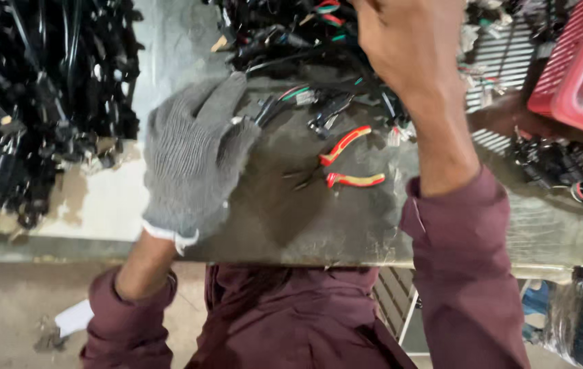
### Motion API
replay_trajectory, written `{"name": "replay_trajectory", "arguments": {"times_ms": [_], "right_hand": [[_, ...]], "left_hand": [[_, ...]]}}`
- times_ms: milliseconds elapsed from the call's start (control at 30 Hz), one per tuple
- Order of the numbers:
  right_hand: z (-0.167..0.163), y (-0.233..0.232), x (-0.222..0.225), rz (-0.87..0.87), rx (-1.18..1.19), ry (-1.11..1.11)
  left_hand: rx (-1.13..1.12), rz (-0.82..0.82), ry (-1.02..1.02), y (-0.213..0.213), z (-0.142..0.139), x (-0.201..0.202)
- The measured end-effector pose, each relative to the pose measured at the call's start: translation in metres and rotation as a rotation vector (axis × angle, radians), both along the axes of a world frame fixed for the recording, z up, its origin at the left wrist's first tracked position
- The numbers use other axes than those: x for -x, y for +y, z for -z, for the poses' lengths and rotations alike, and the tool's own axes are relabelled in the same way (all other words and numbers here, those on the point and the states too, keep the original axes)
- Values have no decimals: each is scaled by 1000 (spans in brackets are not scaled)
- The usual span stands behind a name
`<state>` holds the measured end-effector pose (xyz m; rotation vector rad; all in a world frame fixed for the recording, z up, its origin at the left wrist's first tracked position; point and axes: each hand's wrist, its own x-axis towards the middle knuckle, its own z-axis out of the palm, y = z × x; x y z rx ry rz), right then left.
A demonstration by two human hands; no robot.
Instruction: The person uses pliers to strip insulation from the ends of black electrical wires and works the stripped ends onto connector plugs at a workbench. They repeatedly pull wires from a large pile, cut and strip the cable jacket, separate the inner colored wires, and set processed wires aside.
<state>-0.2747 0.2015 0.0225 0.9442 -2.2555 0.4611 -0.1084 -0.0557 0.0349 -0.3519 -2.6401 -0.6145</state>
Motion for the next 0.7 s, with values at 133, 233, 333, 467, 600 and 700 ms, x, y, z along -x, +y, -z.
{"name": "replay_trajectory", "arguments": {"times_ms": [133,233,333,467,600,700], "right_hand": [[-42,15,-21,-89,113,-251],[-66,7,-38,-166,100,-397],[-67,11,-65,-287,25,-459],[-34,34,-95,-222,103,-525],[-1,47,-107,-92,273,-550],[6,46,-108,-69,313,-602]], "left_hand": [[-339,-21,-133,9,-12,8],[-372,50,-100,13,-17,10],[-184,99,81,22,-13,22],[-354,354,-250,35,3,39],[-415,344,-395,49,19,32],[-565,298,-410,45,22,22]]}}
